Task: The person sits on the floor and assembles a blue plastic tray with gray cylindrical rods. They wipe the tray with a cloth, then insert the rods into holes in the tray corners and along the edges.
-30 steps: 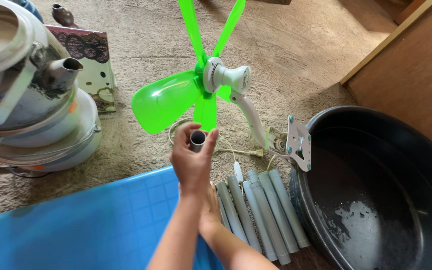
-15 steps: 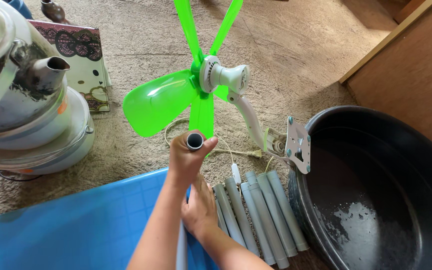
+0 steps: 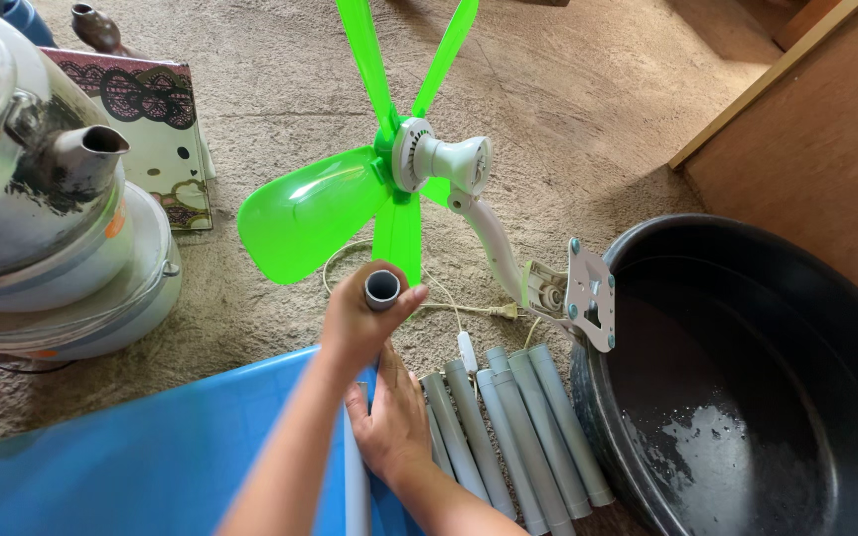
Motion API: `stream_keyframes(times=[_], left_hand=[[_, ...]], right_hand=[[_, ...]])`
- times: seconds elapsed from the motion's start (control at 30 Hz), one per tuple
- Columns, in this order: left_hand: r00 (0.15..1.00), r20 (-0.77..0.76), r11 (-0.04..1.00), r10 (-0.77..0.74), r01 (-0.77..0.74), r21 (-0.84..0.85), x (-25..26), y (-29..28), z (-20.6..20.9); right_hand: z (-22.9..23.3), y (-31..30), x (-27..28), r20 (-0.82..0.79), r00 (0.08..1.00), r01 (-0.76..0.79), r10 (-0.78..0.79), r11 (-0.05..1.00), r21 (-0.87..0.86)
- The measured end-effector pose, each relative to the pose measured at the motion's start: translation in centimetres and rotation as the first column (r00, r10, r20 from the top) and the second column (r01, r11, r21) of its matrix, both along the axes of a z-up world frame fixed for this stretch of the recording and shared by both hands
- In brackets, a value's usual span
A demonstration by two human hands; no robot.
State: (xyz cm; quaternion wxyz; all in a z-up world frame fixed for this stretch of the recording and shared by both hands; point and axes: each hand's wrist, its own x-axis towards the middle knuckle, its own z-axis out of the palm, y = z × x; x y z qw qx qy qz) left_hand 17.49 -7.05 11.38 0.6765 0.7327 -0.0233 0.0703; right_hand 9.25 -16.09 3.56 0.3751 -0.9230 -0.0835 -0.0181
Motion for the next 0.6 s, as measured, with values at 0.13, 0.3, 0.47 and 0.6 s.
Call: stream_keyframes(times=[0.13,0.3,0.47,0.6], left_hand=[[0.754,0.339,0.809,0.563,-0.586,-0.039,-2.3,-5.6,-1.7],[0.747,0.043,0.744,0.664,-0.652,-0.145,-0.1,-7.1,-3.9],[0.889,0.007,0.865,0.459,-0.445,-0.233,0.3,-4.9,-5.3],[0.981,-0.036,0.924,0.193,-0.194,-0.329,0.1,-2.7,-5.7]], right_hand=[[0.8,-0.1,-0.1,-0.301,0.946,0.108,-0.123,0.992,-0.066],[1.1,-0.3,-0.4,-0.314,0.937,0.142,-0.152,0.988,-0.054],[0.2,0.0,-0.1,-0.203,0.974,0.086,-0.102,0.992,-0.089],[-0.4,-0.1,-0.3,-0.007,1.000,0.009,-0.008,1.000,0.008]])
